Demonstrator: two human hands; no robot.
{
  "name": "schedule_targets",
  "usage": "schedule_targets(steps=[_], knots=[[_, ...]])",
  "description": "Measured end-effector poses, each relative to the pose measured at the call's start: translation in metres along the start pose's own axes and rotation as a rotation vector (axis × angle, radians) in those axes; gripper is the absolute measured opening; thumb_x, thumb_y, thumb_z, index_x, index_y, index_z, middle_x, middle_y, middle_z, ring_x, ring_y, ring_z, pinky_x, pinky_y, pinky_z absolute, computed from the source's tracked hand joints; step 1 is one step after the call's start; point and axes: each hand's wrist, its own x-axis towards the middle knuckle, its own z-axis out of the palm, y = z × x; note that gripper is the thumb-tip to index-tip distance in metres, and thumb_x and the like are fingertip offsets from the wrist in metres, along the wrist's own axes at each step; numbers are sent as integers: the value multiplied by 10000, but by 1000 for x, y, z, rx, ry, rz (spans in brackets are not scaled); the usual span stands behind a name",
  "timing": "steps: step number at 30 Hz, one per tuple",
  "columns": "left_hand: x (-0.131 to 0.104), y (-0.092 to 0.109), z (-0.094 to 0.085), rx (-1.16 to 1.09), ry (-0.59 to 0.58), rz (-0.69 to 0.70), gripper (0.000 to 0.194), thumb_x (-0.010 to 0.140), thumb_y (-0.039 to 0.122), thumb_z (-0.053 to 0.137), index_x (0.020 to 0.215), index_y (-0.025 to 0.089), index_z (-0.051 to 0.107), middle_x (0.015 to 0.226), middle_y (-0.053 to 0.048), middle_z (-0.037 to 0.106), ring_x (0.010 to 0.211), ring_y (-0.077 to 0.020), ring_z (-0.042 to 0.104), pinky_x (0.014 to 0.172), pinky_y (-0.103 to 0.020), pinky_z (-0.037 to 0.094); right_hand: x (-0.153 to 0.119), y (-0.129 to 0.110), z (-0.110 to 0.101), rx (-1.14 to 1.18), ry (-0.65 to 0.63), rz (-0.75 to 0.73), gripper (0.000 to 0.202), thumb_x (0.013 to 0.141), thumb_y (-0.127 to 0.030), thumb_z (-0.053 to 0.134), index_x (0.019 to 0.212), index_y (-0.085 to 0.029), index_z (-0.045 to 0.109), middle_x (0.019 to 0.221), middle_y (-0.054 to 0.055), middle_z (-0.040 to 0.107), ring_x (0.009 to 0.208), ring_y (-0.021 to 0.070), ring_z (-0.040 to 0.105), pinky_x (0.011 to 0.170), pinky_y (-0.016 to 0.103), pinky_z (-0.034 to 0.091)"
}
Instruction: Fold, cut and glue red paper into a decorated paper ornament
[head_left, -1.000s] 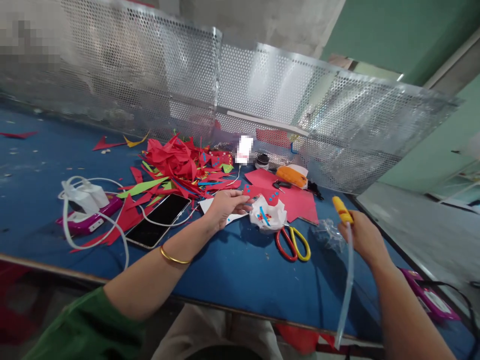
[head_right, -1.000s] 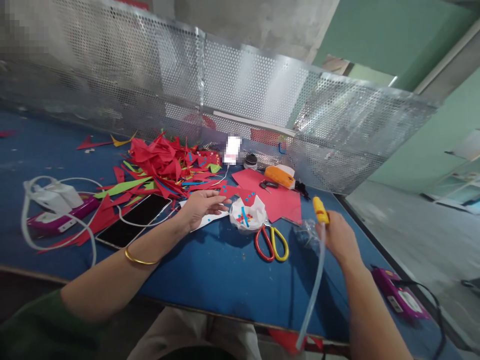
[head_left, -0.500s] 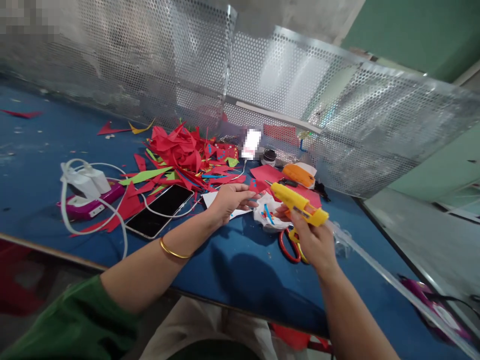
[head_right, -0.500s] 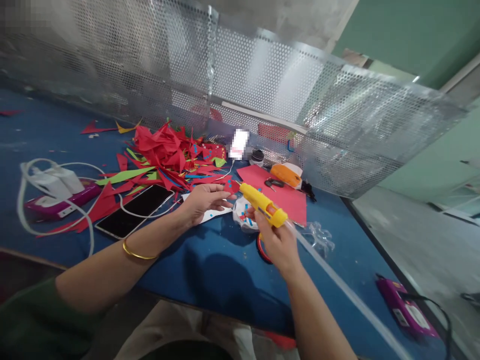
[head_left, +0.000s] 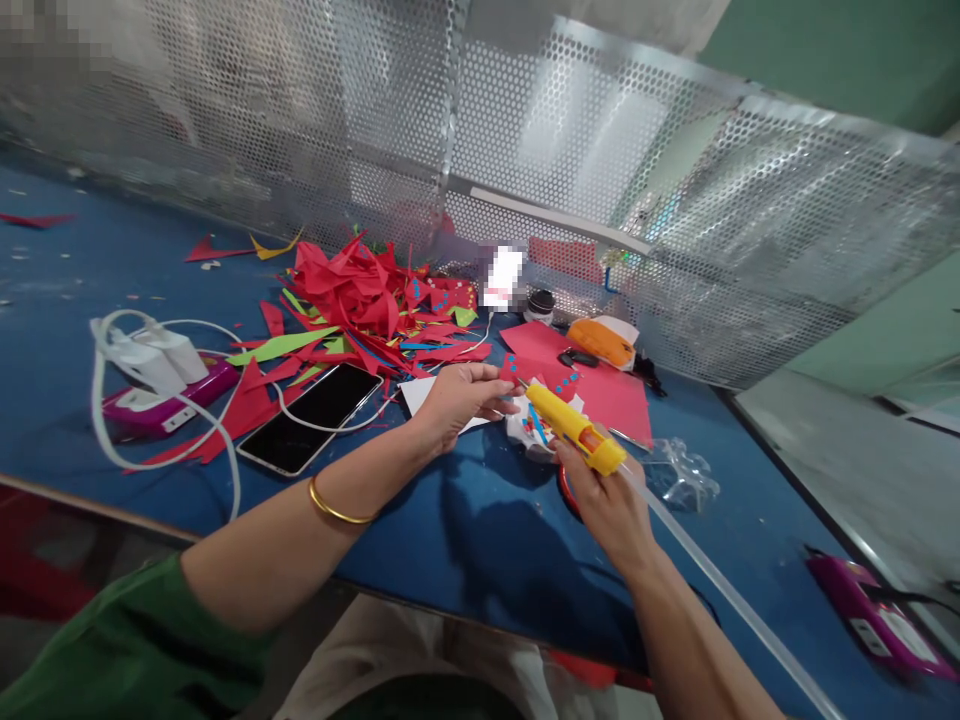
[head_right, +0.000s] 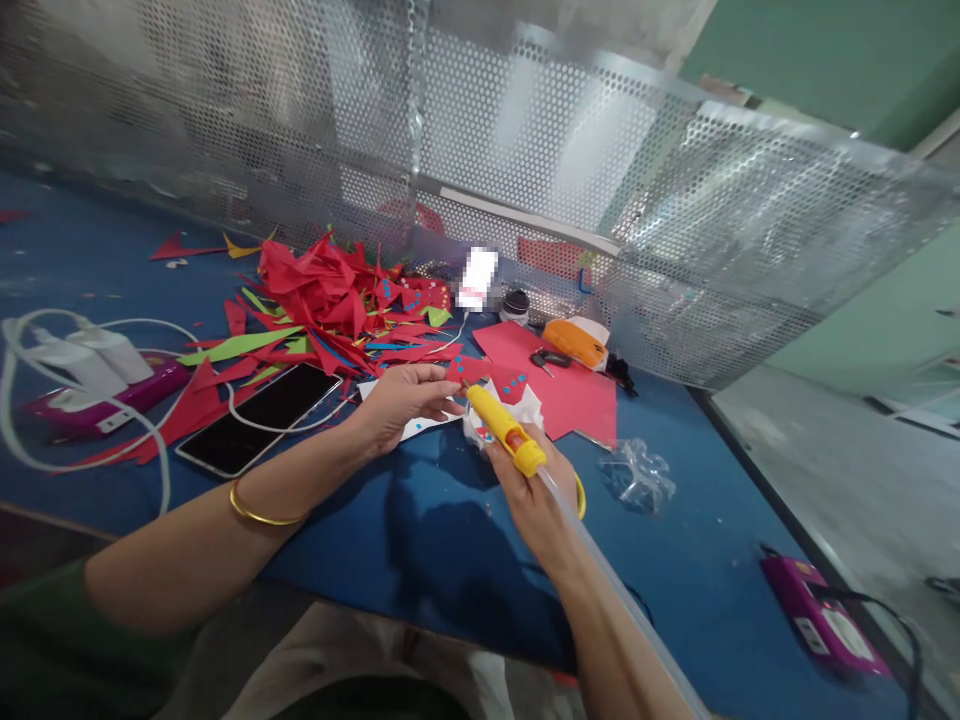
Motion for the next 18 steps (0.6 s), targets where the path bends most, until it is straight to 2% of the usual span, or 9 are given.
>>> schedule_targets(steps=[11, 18], knots=[[0, -2, 1, 9, -16, 7, 22, 805, 136, 711, 821, 135, 726, 802, -44, 778, 621, -132, 725, 534, -193, 491, 3, 2, 1, -27, 11, -121, 338, 968, -514, 477, 869, -242, 651, 747, 39, 683, 653, 191, 627, 600, 323, 498], [1, -3, 0, -6, -26, 4, 18, 812, 138, 709, 821, 133, 723, 803, -47, 780, 631, -137, 733, 524, -187, 493, 0, 2, 4, -17, 29, -96, 302, 973, -502, 497, 904, -236, 621, 749, 23, 668, 644, 186, 610, 616, 323, 480]])
